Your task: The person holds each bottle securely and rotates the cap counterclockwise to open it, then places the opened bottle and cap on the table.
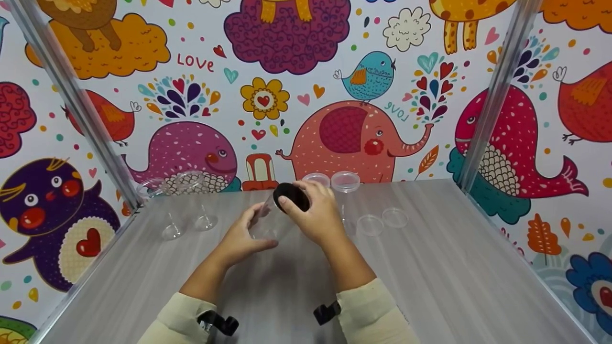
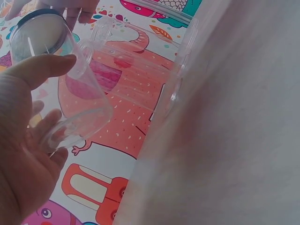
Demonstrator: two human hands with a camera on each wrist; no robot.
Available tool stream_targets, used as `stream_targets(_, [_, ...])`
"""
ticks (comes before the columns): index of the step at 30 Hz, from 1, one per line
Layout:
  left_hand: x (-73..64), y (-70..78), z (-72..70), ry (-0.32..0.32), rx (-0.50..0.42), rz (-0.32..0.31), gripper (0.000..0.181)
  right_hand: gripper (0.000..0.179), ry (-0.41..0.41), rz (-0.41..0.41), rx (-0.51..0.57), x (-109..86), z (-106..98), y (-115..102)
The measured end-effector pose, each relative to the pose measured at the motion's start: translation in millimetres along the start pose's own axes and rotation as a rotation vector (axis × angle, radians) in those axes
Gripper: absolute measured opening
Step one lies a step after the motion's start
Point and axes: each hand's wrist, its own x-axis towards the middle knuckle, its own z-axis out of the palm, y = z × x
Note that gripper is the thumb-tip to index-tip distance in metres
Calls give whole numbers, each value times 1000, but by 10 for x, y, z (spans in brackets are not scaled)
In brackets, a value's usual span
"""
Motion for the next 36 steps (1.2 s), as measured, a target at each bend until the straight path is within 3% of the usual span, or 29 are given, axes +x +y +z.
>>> stream_targets(4, [0, -17, 6, 1, 8, -5, 102, 60, -25, 85, -48, -2, 13, 7])
stream_targets(7, [5, -27, 9, 0, 11, -2, 102, 62, -34, 92, -45, -6, 21, 15])
stream_targets(17, [12, -24, 6, 5, -5, 28, 101, 44, -66, -41, 6, -23, -6, 1])
stream_targets(28, [-3, 0, 6, -4, -1, -17, 101, 52, -130, -110, 154, -24, -1, 24])
stream_targets(31, [-7, 11, 9, -3, -1, -19, 100, 47, -109, -126, 163, -19, 1, 32])
stream_targets(36, [1, 4, 12, 2, -6, -7, 103, 48, -1, -113, 85, 1, 6, 33])
